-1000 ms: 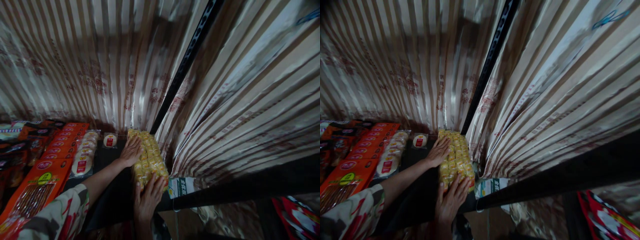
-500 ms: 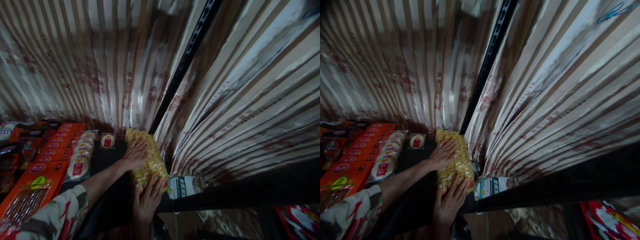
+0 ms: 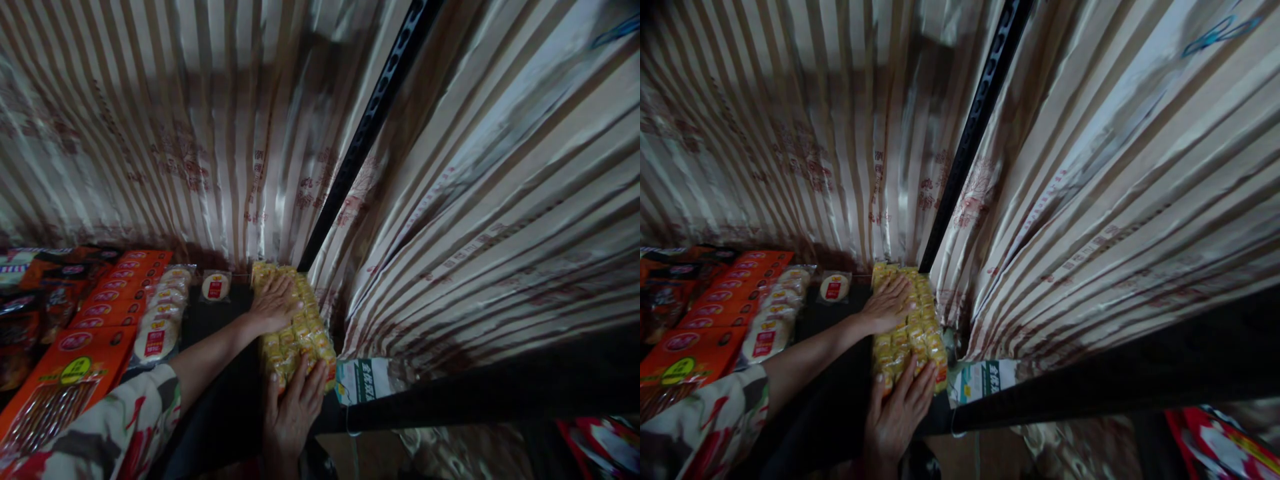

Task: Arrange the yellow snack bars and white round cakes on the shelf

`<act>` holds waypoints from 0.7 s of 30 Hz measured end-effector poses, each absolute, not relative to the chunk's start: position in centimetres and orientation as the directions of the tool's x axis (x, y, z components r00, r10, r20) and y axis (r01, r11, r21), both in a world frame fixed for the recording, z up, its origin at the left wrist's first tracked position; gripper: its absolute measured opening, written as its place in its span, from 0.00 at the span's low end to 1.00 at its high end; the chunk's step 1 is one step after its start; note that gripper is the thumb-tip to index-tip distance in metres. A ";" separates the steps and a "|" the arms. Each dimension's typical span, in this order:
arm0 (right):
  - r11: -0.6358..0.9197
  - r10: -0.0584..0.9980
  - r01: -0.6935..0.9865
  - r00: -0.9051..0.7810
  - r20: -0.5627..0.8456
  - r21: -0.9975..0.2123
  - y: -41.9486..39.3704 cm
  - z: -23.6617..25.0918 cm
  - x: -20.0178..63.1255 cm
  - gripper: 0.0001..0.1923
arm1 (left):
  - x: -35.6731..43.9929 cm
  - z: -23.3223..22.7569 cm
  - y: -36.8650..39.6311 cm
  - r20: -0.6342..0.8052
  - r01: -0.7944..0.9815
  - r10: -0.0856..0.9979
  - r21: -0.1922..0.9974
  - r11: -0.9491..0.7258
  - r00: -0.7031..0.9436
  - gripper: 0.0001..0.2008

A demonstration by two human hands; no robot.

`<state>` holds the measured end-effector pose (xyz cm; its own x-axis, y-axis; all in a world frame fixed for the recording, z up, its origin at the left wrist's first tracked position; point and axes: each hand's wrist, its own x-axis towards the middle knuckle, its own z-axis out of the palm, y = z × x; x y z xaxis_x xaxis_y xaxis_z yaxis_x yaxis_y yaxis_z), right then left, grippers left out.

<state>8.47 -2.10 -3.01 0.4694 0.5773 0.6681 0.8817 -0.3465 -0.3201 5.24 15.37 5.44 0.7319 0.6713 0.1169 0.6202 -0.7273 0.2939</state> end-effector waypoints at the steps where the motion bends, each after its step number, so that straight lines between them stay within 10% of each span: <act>1: -0.348 0.578 0.879 0.475 0.664 -0.326 -2.1 -3.1 8.5 0.37 | 5.5 5.4 15.7 0.108 0.659 0.708 0.290 -0.694 0.698 0.33; 21: -0.341 0.591 0.857 0.515 0.621 -0.386 -2.1 -2.2 7.9 0.40 | 7.8 6.0 15.9 0.061 0.671 0.734 0.359 -0.649 0.677 0.32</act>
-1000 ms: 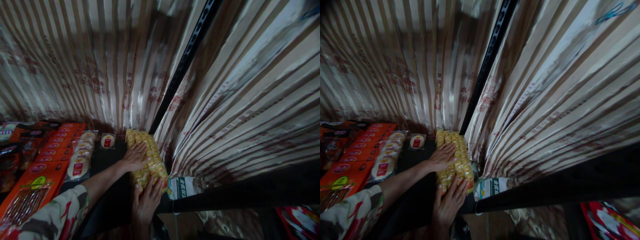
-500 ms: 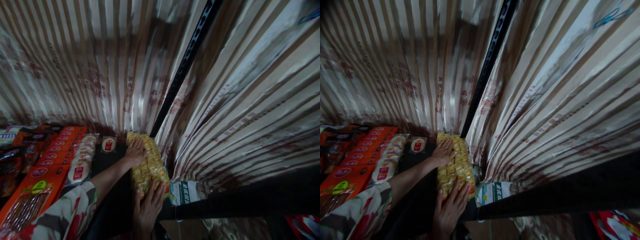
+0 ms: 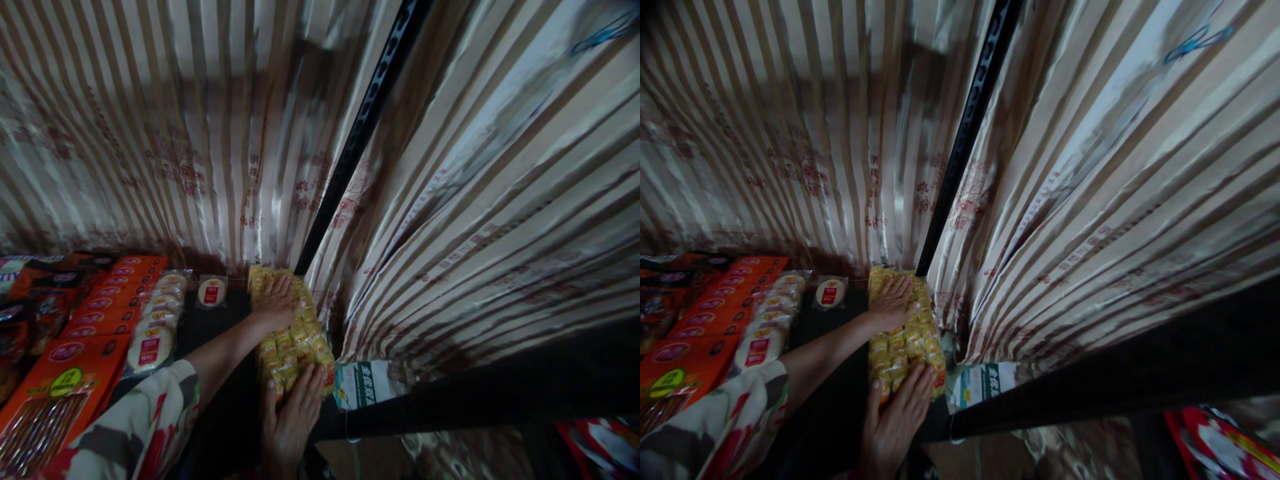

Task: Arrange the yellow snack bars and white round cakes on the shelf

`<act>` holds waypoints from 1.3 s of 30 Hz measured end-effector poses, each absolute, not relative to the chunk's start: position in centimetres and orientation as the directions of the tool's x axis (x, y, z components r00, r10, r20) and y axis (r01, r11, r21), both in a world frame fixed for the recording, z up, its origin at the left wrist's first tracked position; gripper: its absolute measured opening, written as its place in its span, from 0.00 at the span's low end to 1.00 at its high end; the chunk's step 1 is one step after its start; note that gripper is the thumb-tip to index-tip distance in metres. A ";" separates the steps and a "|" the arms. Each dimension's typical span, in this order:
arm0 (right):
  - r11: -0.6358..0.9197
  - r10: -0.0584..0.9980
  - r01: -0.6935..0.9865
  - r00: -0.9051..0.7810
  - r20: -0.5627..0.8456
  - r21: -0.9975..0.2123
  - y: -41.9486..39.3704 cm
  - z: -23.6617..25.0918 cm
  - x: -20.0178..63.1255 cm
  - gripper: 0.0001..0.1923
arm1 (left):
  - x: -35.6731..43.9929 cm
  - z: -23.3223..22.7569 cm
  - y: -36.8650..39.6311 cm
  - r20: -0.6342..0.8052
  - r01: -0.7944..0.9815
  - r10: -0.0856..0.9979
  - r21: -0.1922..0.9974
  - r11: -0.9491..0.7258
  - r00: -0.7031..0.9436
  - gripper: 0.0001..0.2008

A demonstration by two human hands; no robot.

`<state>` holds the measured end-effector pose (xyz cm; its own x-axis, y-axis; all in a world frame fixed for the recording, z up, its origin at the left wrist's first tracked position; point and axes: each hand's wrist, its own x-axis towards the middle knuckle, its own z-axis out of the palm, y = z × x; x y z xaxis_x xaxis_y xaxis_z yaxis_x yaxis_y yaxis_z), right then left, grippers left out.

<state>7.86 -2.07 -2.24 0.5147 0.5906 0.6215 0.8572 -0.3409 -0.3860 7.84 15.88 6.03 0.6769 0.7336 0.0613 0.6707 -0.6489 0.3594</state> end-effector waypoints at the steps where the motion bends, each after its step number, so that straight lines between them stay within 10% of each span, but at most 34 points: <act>1: -0.336 0.586 0.863 0.505 0.633 -0.377 -2.1 -2.5 8.0 0.40 | 8.0 5.9 15.8 0.042 0.673 0.733 0.366 -0.643 0.679 0.33; 39: -0.415 0.464 0.731 0.683 0.565 -0.542 -1.2 -2.9 9.5 0.34 | 10.5 4.7 15.0 0.057 0.652 0.710 0.349 -0.673 0.702 0.34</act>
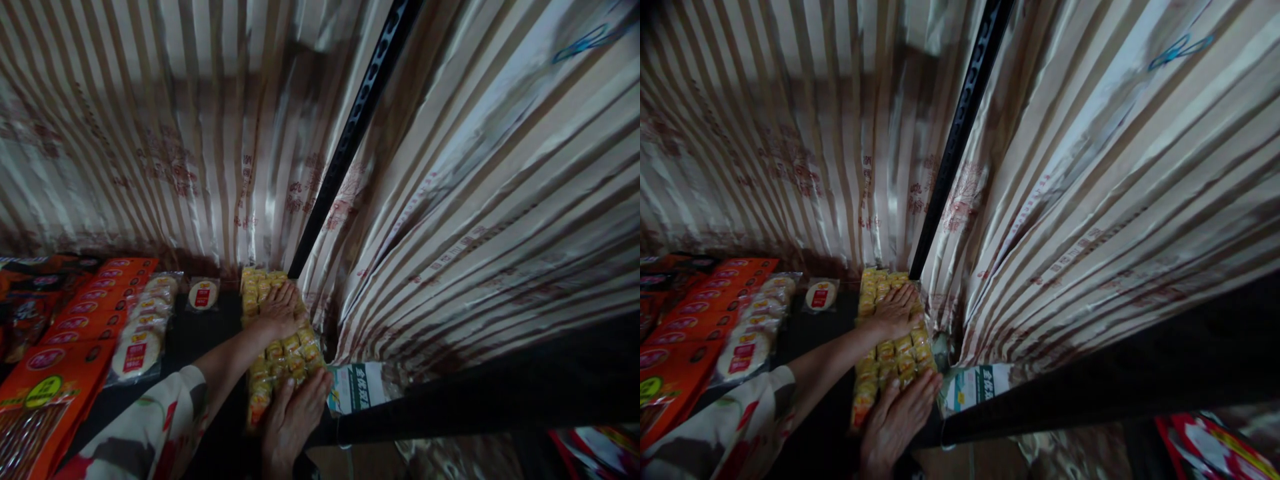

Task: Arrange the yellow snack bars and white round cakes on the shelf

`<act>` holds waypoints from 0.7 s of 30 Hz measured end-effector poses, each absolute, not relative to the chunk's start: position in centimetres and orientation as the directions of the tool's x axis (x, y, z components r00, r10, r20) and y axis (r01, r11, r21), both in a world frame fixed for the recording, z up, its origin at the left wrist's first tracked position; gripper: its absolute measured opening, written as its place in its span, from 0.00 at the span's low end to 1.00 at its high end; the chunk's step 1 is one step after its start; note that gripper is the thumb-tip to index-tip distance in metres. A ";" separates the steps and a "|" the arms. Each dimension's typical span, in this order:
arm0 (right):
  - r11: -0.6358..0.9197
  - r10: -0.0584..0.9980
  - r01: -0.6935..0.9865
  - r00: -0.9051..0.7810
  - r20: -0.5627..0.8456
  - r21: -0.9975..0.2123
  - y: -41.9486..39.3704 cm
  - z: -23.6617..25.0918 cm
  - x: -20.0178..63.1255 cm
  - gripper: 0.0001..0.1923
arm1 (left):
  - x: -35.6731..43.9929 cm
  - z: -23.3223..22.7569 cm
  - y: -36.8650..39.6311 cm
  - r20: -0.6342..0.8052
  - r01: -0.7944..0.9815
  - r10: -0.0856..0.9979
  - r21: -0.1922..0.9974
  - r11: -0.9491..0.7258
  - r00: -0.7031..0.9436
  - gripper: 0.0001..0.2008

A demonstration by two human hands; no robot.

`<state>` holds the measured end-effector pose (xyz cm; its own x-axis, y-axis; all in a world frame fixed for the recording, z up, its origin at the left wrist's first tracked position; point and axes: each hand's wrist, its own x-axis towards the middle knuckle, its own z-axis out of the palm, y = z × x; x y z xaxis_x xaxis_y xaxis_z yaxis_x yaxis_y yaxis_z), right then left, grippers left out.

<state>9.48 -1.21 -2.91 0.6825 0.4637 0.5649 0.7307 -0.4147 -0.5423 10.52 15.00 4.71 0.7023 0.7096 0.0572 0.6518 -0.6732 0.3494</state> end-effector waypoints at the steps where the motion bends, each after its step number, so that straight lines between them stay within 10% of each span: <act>1: -0.419 0.467 0.730 0.683 0.561 -0.540 -1.3 -3.0 9.5 0.34 | 10.5 4.9 15.1 0.059 0.654 0.713 0.352 -0.669 0.698 0.34; 21: -0.416 0.514 0.766 0.642 0.569 -0.490 -2.2 -3.3 10.1 0.37 | 10.3 6.3 16.0 0.009 0.761 0.801 0.304 -0.573 0.599 0.34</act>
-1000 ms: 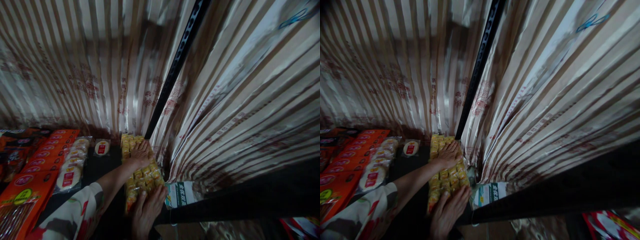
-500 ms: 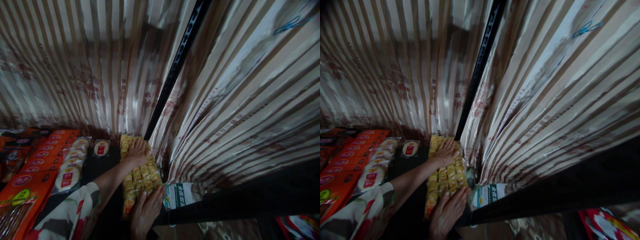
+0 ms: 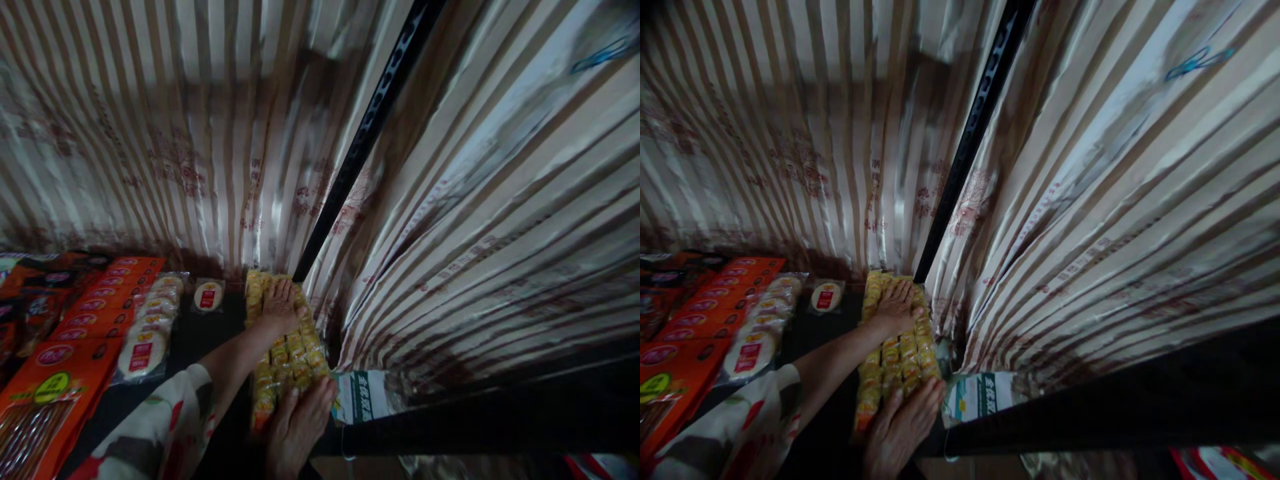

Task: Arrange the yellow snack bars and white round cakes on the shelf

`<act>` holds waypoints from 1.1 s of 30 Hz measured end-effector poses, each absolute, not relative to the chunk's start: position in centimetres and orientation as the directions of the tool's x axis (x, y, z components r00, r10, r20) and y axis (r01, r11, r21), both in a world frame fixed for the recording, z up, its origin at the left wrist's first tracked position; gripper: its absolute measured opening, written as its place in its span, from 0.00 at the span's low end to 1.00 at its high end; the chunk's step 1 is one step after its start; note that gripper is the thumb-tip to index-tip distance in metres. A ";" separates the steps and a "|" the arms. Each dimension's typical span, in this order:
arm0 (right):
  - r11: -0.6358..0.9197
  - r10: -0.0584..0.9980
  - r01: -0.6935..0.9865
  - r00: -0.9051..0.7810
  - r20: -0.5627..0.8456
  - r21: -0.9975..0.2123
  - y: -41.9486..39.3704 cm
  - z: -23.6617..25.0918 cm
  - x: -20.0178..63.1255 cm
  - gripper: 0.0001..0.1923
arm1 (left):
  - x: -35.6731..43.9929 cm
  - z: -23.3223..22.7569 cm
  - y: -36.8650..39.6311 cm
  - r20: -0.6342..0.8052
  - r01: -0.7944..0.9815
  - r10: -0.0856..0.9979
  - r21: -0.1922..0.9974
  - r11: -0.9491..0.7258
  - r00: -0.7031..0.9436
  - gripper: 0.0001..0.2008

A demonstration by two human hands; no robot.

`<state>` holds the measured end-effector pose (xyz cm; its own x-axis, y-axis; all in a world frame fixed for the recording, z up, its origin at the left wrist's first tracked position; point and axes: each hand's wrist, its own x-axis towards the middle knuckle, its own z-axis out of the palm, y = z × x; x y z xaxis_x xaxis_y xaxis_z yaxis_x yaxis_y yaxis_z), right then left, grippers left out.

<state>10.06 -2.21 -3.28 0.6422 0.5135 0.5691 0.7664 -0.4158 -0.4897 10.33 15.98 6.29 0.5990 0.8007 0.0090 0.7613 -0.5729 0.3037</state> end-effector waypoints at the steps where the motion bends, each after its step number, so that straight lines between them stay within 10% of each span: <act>1: -0.401 0.515 0.778 0.628 0.584 -0.483 -2.5 -2.8 10.0 0.36 | 10.1 6.6 15.9 0.019 0.759 0.800 0.302 -0.577 0.600 0.33; 10: -0.188 0.787 0.920 0.350 0.508 -0.343 5.6 7.9 12.4 0.29 | 6.1 6.2 18.5 0.134 0.809 0.895 0.386 -0.443 0.426 0.29; 15: -0.201 0.961 0.970 0.222 0.163 -0.138 14.3 9.6 14.8 0.27 | 5.0 5.0 20.0 0.076 0.813 0.927 0.458 -0.361 0.368 0.27; 33: -0.113 0.993 0.992 0.112 -0.026 -0.048 16.7 5.4 16.6 0.28 | 5.5 3.8 19.7 0.063 0.790 0.911 0.475 -0.387 0.408 0.29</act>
<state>16.57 16.68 5.45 0.1123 0.9933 -0.0265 0.9924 -0.1135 -0.0477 5.47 19.72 3.77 0.4081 0.9108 0.0631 0.7903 -0.3871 0.4749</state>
